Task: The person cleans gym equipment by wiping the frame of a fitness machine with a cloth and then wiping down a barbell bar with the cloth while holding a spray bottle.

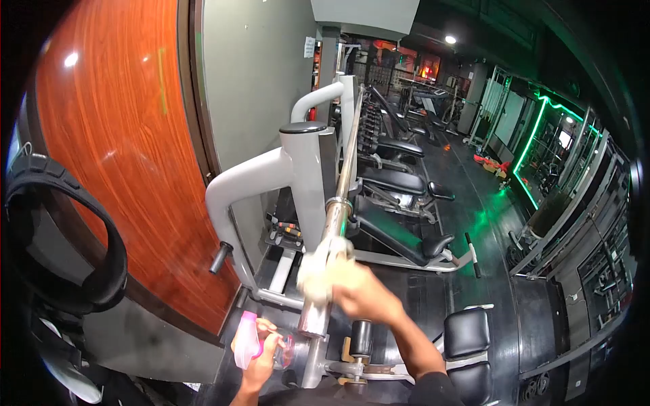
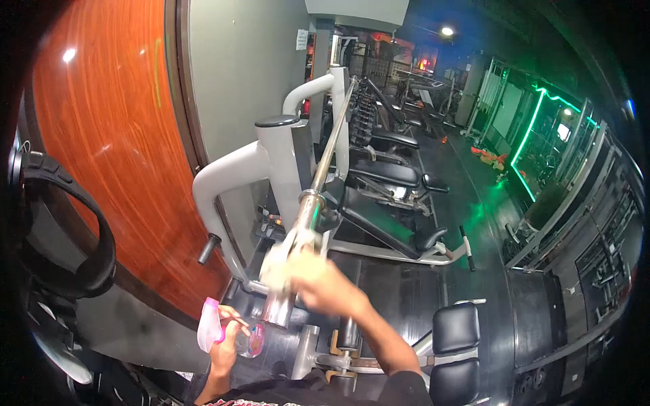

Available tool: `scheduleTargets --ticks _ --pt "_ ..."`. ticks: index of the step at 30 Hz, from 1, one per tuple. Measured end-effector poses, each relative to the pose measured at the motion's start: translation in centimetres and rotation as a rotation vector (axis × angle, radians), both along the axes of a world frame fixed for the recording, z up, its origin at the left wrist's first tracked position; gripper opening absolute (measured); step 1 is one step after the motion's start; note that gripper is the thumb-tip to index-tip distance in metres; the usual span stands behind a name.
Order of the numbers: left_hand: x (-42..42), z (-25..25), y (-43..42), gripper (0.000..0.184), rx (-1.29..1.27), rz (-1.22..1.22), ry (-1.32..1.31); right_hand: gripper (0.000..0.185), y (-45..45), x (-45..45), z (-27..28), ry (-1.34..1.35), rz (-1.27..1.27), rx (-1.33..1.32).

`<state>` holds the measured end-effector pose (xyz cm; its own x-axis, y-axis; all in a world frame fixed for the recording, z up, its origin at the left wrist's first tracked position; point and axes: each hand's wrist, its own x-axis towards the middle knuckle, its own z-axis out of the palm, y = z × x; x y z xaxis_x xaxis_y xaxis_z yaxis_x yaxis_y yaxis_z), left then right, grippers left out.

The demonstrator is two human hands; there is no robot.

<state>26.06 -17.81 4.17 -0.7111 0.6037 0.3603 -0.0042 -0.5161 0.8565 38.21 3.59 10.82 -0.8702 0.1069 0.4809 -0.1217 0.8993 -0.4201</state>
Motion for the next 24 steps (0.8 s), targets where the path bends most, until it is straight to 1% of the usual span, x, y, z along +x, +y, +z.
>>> scheduleTargets --ticks 1,2,3,6,7,8,9,10,11,12,13,15,18,19,20,22,23,24 --pt "-0.2 -0.1 0.0 0.019 0.0 0.0 0.009 0.045 -1.9 1.0 -0.1 0.034 0.138 0.087" --pt "-0.3 -0.1 0.0 0.02 -0.006 0.008 0.019 0.052 -4.0 1.7 0.4 0.006 0.188 -0.007" --pt "-0.3 -0.2 0.0 0.02 -0.014 0.014 0.026 0.059 -5.3 2.0 1.0 0.04 0.189 0.007" --pt "0.0 -0.6 0.0 0.025 -0.04 0.011 0.059 0.056 -3.6 1.3 0.5 0.054 0.16 0.036" --pt "0.4 -0.4 0.1 0.026 -0.041 0.011 0.081 0.053 -2.1 0.8 0.3 0.113 0.15 0.089" --pt "0.6 -0.7 -0.1 0.029 -0.064 0.003 0.13 0.049 -0.4 0.0 -0.6 0.08 0.04 0.077" --pt "0.9 -1.2 0.1 0.032 -0.044 -0.007 0.121 0.045 2.1 -1.1 -1.4 0.162 -0.009 0.134" --pt "1.2 -1.3 0.2 0.033 -0.055 -0.01 0.135 0.045 3.6 -1.9 0.2 0.208 -0.018 0.056" --pt "1.5 -1.4 0.2 0.034 -0.067 -0.015 0.148 0.046 6.3 -2.9 -1.1 0.24 -0.116 0.037" --pt "1.7 -1.6 0.1 0.034 -0.108 0.011 0.158 0.047 8.4 -3.6 -1.6 0.236 -0.165 -0.097" --pt "1.9 -1.8 0.0 0.034 -0.109 0.011 0.154 0.046 9.5 -4.3 -1.2 0.253 -0.23 -0.105" --pt "2.1 -2.2 -0.1 0.032 -0.139 0.033 0.153 0.04 10.3 -4.8 -0.5 0.272 -0.293 0.053" --pt "2.5 -2.8 -0.3 0.032 -0.126 0.055 0.094 0.043 8.4 -3.9 -0.8 0.27 -0.274 0.014" --pt "2.5 -2.9 -0.3 0.032 -0.123 0.057 0.093 0.039 7.1 -2.8 -0.9 0.167 -0.21 -0.08" --pt "2.4 -3.1 -0.3 0.03 -0.111 0.064 0.101 0.036 5.1 -2.0 -1.1 0.17 -0.185 -0.068" --pt "2.5 -3.0 -0.5 0.029 -0.105 0.074 0.102 0.037 1.1 0.2 -0.9 0.112 -0.062 0.096" --pt "2.5 -2.6 -0.3 0.027 -0.089 0.064 0.058 0.039 -1.2 1.2 0.2 -0.01 -0.022 0.009" --pt "2.5 -2.4 -0.2 0.025 -0.073 0.05 0.017 0.043 -2.4 1.9 -0.3 -0.022 0.044 0.069"
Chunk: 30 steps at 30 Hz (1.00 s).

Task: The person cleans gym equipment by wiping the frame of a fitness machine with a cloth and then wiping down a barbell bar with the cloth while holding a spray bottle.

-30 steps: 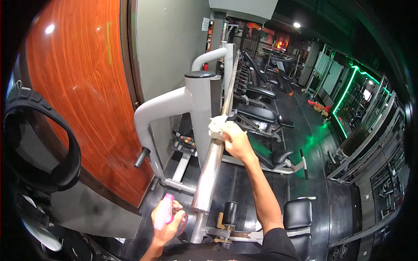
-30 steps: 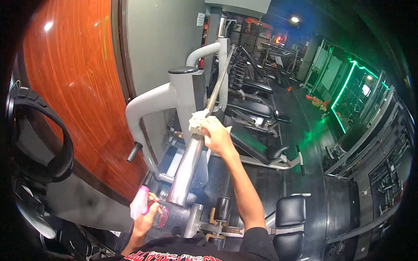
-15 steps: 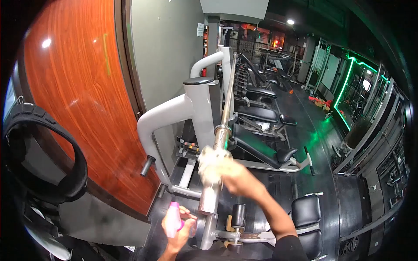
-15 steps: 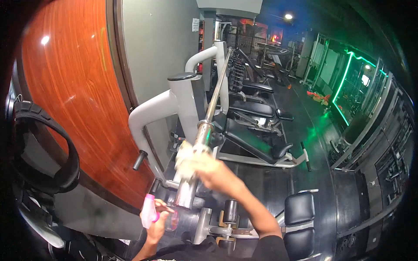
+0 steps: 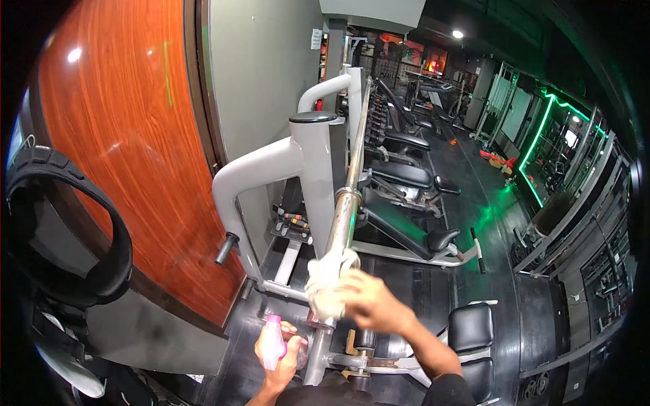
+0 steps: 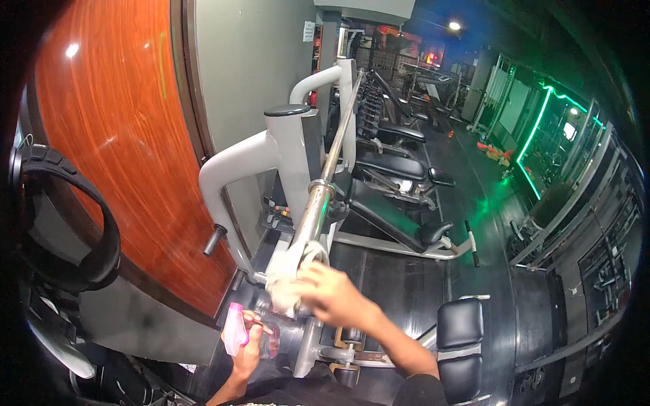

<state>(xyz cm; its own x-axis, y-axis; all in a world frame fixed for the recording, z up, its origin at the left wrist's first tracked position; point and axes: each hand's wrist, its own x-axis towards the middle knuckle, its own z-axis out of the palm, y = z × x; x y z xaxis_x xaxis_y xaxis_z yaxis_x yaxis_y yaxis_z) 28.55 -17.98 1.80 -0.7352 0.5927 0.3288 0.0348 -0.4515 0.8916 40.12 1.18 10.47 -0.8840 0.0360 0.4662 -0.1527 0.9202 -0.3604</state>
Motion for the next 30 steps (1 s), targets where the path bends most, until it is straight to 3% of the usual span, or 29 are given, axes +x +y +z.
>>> scheduleTargets --ticks 6,8,13,17,22,25,27,30 --pt "-0.1 0.2 0.3 0.035 0.002 0.01 0.05 0.047 0.7 -0.6 -0.8 0.154 -0.03 -0.036" --pt "0.0 0.2 0.2 0.036 -0.01 -0.001 0.067 0.046 3.8 -1.8 -1.9 0.198 -0.17 0.007" --pt "0.5 0.2 0.2 0.033 -0.075 -0.019 0.091 0.042 11.0 -5.4 -1.6 0.319 -0.315 -0.304" --pt "0.6 -0.1 0.2 0.03 -0.06 0.002 0.075 0.038 7.9 -4.5 -1.3 0.291 -0.417 -0.172" --pt "0.0 -0.4 0.3 0.03 -0.016 -0.029 0.01 0.048 -1.4 -0.5 -1.3 0.177 -0.031 -0.02" --pt "-0.3 -0.6 0.4 0.033 -0.018 -0.038 0.011 0.049 -2.6 0.1 0.1 0.158 -0.018 -0.026" --pt "-0.3 -0.4 0.7 0.035 -0.003 -0.042 0.008 0.05 -0.2 -0.5 -1.8 0.155 -0.04 0.013" --pt "-0.3 -0.2 1.0 0.039 -0.014 0.001 0.109 0.049 5.0 -2.6 -2.7 0.171 -0.333 0.015"
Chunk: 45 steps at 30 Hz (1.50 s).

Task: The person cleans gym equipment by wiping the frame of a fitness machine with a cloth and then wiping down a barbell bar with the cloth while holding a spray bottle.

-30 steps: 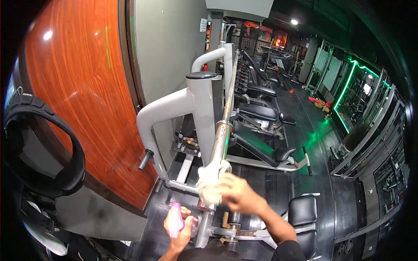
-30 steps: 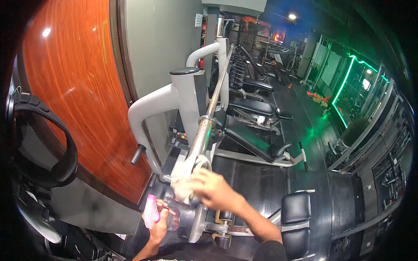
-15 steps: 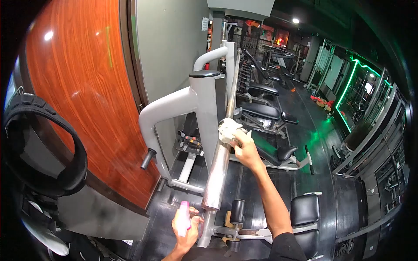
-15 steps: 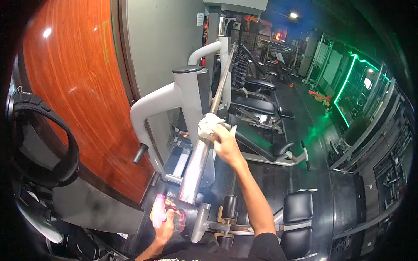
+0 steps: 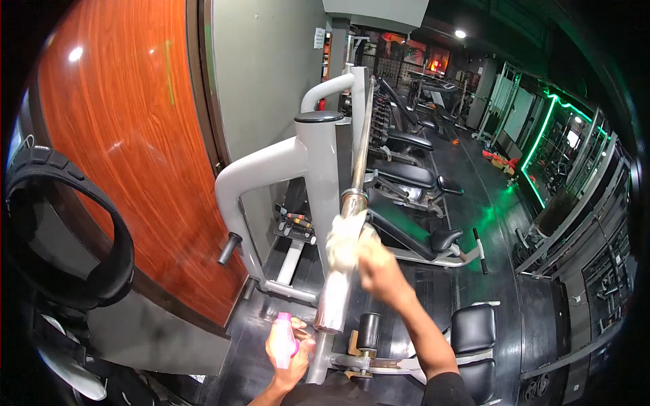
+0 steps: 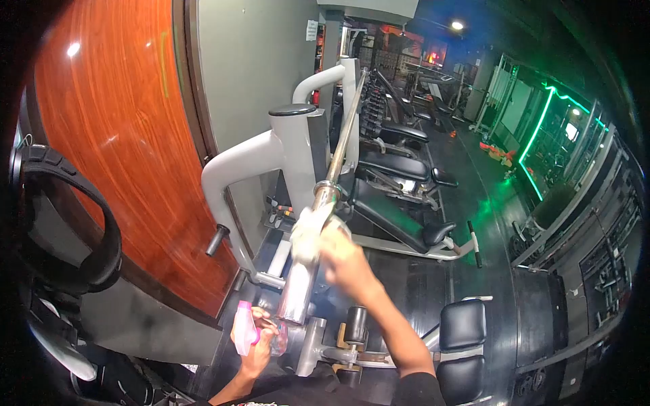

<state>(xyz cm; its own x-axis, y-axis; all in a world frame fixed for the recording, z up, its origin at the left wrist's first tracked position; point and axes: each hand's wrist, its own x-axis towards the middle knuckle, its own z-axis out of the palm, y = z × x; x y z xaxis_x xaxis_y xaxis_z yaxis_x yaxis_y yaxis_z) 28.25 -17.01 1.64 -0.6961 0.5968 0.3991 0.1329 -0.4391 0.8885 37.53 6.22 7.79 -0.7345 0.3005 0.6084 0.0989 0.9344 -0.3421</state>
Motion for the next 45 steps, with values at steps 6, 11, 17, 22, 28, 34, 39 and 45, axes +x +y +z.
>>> scheduleTargets --ticks 6,11,17,22,28,34,39,45 --pt "0.2 1.5 2.0 0.055 -0.04 0.133 0.297 0.047 8.7 -5.1 -0.7 0.244 -0.038 -0.215" --pt "0.8 2.5 3.1 0.063 -0.107 0.289 0.48 0.041 7.1 -4.8 -0.7 0.319 -0.078 -0.3" --pt "1.4 4.4 3.2 0.052 -0.118 0.386 0.606 0.033 7.7 -4.8 -1.1 0.341 -0.035 -0.395" --pt "1.2 3.6 3.0 0.044 -0.046 0.403 0.873 0.029 7.3 -3.5 -0.4 0.452 -0.051 -0.639" --pt "-0.1 3.8 2.0 0.043 -0.096 0.258 1.1 0.029 9.0 -4.3 0.7 0.442 -0.016 -0.416" --pt "-0.9 4.4 0.2 0.049 -0.155 0.258 0.753 0.032 5.5 -3.5 1.8 0.066 0.114 -0.004" --pt "-1.9 2.1 -2.2 0.037 -0.092 0.196 0.125 0.04 -6.7 1.5 3.5 -0.052 0.536 0.146" --pt "-2.4 2.3 -2.1 0.036 -0.092 0.162 0.065 0.041 -3.3 0.1 2.9 -0.083 0.396 0.135"
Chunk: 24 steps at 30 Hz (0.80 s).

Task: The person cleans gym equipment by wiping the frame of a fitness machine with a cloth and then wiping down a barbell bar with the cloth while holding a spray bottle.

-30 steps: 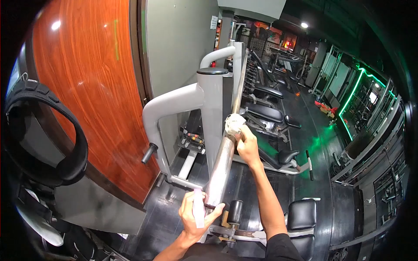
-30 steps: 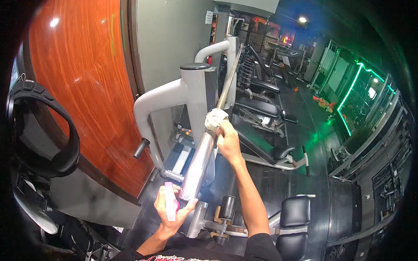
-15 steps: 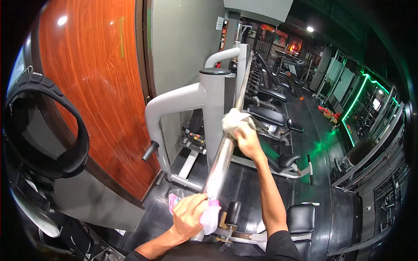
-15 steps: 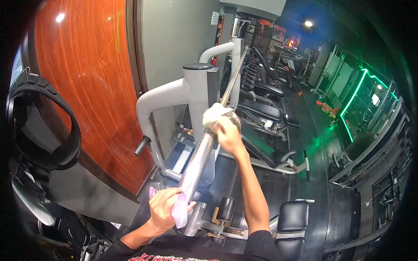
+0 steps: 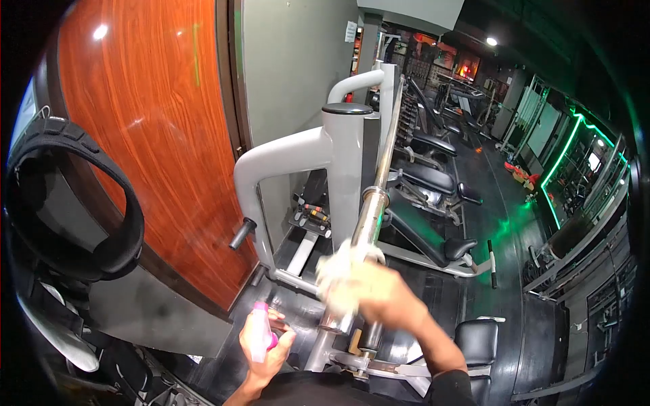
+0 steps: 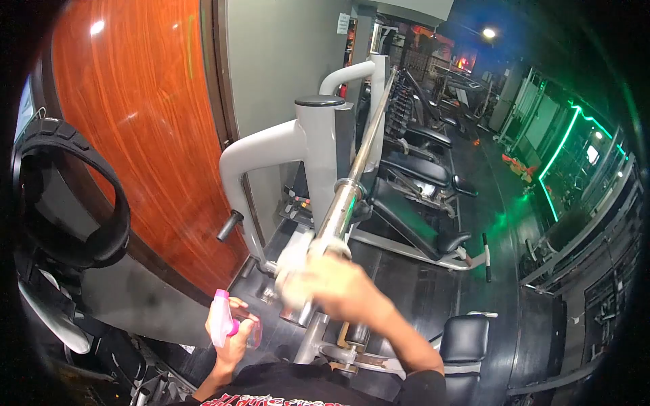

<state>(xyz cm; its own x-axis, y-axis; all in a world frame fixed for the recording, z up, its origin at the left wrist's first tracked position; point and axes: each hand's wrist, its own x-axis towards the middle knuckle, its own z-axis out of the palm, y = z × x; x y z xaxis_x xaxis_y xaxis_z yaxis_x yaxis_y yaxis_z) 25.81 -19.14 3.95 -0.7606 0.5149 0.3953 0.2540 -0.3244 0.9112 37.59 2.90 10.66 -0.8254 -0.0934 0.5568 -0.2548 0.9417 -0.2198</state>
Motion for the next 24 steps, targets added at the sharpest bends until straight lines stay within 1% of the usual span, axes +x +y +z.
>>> scheduleTargets --ticks 2,4,6,7,8,9,10,12,13,14,15,16,17,18,19,20,21,22,23,24 --pt "0.0 -0.2 0.2 0.037 0.013 -0.023 0.003 0.037 4.4 -1.4 0.4 0.073 -0.146 0.018" --pt "0.1 -0.4 0.2 0.037 -0.02 -0.046 0.096 0.034 8.3 -2.7 -0.6 0.072 -0.355 -0.254" --pt "0.7 0.2 0.4 0.036 -0.03 -0.038 0.098 0.033 10.1 -4.1 -0.2 0.127 -0.282 -0.335" --pt "0.8 0.1 0.4 0.036 -0.021 -0.044 0.131 0.034 9.9 -4.3 -0.3 0.139 -0.304 -0.255" --pt "0.8 0.1 0.4 0.035 -0.013 -0.049 0.163 0.034 9.3 -3.8 -0.6 0.138 -0.302 -0.255" --pt "0.7 0.0 0.2 0.036 -0.03 -0.011 0.248 0.035 7.6 -2.8 -0.2 -0.037 -0.29 -0.325" --pt "0.7 -0.1 0.2 0.036 -0.027 -0.01 0.248 0.036 5.8 -1.7 0.3 -0.21 -0.276 -0.391" --pt "0.5 -0.6 0.3 0.04 0.028 0.026 0.168 0.038 0.1 -0.2 1.2 -0.174 -0.065 -0.125" --pt "0.5 -0.7 0.3 0.04 0.029 0.033 0.168 0.038 -2.4 0.4 1.8 -0.163 0.01 -0.11" --pt "0.6 -0.7 0.4 0.041 0.075 0.015 0.102 0.039 -3.8 0.7 2.1 -0.154 0.086 -0.095" --pt "0.7 -0.8 0.4 0.042 0.12 -0.003 0.035 0.039 -3.5 0.6 2.2 -0.156 0.093 -0.096" --pt "0.9 -0.8 0.5 0.042 0.118 0.003 0.033 0.04 -2.7 0.5 2.5 -0.208 0.106 -0.12" --pt "1.0 -0.9 0.6 0.042 0.137 -0.043 0.01 0.04 -1.9 0.3 2.8 -0.26 0.118 -0.145" --pt "1.1 -1.0 0.7 0.042 0.158 -0.09 -0.015 0.042 -0.9 0.0 3.1 -0.144 0.051 -0.048" --pt "0.9 -1.1 0.4 0.039 0.076 -0.107 0.113 0.04 1.3 -0.9 2.3 -0.111 -0.083 0.025" --pt "1.1 -1.1 0.3 0.039 0.071 -0.11 0.109 0.038 3.6 -1.7 1.8 -0.068 -0.256 -0.12" --pt "1.4 -0.9 0.5 0.039 0.078 -0.134 0.077 0.036 6.5 -2.2 1.4 -0.147 -0.393 -0.058" --pt "1.6 -0.8 0.7 0.038 0.09 -0.155 0.048 0.032 9.1 -3.8 1.4 -0.009 -0.341 -0.121" --pt "1.7 -0.9 0.7 0.038 0.084 -0.153 0.059 0.029 9.7 -4.4 2.3 -0.008 -0.331 -0.121" --pt "1.6 -0.9 0.7 0.038 0.087 -0.152 0.061 0.025 10.3 -5.1 2.6 -0.102 -0.351 -0.171"
